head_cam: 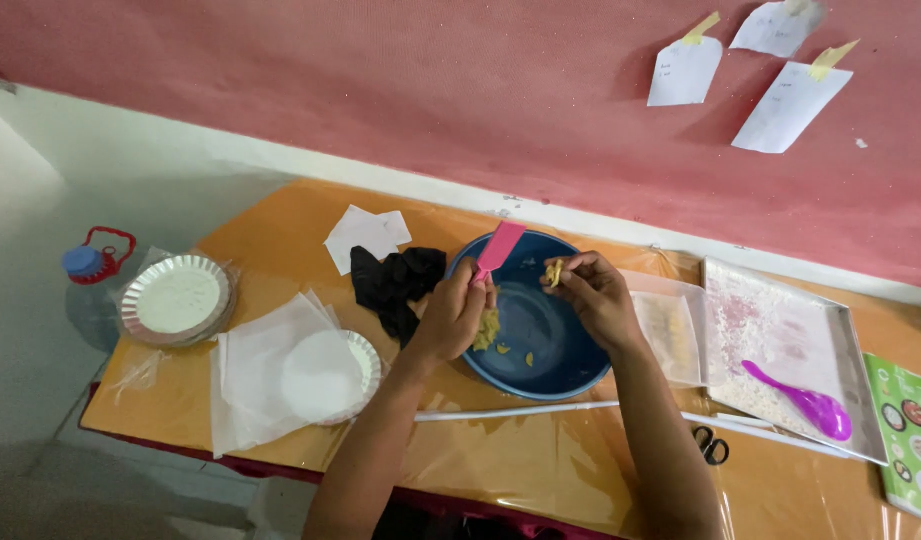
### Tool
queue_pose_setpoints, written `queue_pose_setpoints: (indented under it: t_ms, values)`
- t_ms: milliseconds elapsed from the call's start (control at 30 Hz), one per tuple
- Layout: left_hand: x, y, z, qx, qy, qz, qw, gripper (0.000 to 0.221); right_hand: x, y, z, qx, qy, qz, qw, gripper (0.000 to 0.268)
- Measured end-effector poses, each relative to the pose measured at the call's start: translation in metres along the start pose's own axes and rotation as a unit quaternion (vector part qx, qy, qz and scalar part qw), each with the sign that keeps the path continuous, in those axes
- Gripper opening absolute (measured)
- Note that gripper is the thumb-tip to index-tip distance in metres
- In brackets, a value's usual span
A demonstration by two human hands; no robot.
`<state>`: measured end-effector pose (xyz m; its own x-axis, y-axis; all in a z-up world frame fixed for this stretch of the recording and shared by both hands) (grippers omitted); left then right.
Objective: Shaping small pieces of dough using a pink mold on a production table.
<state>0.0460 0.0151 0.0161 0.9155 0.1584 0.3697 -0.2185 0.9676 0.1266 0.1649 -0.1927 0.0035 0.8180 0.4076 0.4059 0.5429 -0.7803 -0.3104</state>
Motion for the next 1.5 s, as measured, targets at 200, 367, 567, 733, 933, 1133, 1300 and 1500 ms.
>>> queue_pose_setpoints:
  t_ms: [200,367,567,733,933,1133,1300,1500]
  values:
    - [0.029,-0.027,0.002,-0.024,0.051,-0.014,0.998,0.022,0.000,-0.011,-0.009,-0.016,0.011,0.024,1.000,0.010]
    - [0.044,-0.046,0.039,-0.048,0.026,-0.037,0.998,0.035,0.000,0.014,0.004,-0.112,0.044,0.033,0.992,0.019]
    - [0.051,-0.053,0.030,-0.040,0.027,-0.058,0.997,0.035,-0.001,0.011,0.003,-0.064,0.010,0.082,0.994,0.038]
    - [0.051,-0.053,0.026,-0.076,0.034,-0.087,0.993,0.039,-0.004,0.006,-0.002,-0.024,0.008,0.117,0.993,0.031]
    - [0.050,-0.050,0.022,-0.047,0.038,-0.071,0.996,0.029,-0.005,0.017,0.010,-0.052,-0.013,0.121,0.991,0.025]
    - [0.050,-0.047,0.023,-0.005,0.053,-0.037,0.998,0.019,-0.008,-0.005,-0.014,-0.119,0.008,0.094,0.988,0.022]
    - [0.052,-0.045,0.018,-0.043,0.051,-0.036,0.997,0.018,-0.008,-0.005,-0.010,-0.137,0.036,0.057,0.988,0.036]
    - [0.049,-0.043,0.027,-0.063,0.039,-0.031,0.997,0.025,-0.008,-0.005,-0.009,-0.159,0.032,0.059,0.985,0.033]
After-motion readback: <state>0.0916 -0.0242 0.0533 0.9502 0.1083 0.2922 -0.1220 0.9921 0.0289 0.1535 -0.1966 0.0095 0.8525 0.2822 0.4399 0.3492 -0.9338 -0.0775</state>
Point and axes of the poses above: each hand's wrist, its own x-axis towards the middle knuckle, its own y-axis out of the back of the hand, z = x × y, the point moved 4 cm from there along x, towards the middle knuckle, and after that the axes turned 9 degrees about y, right-handed, at the moved point
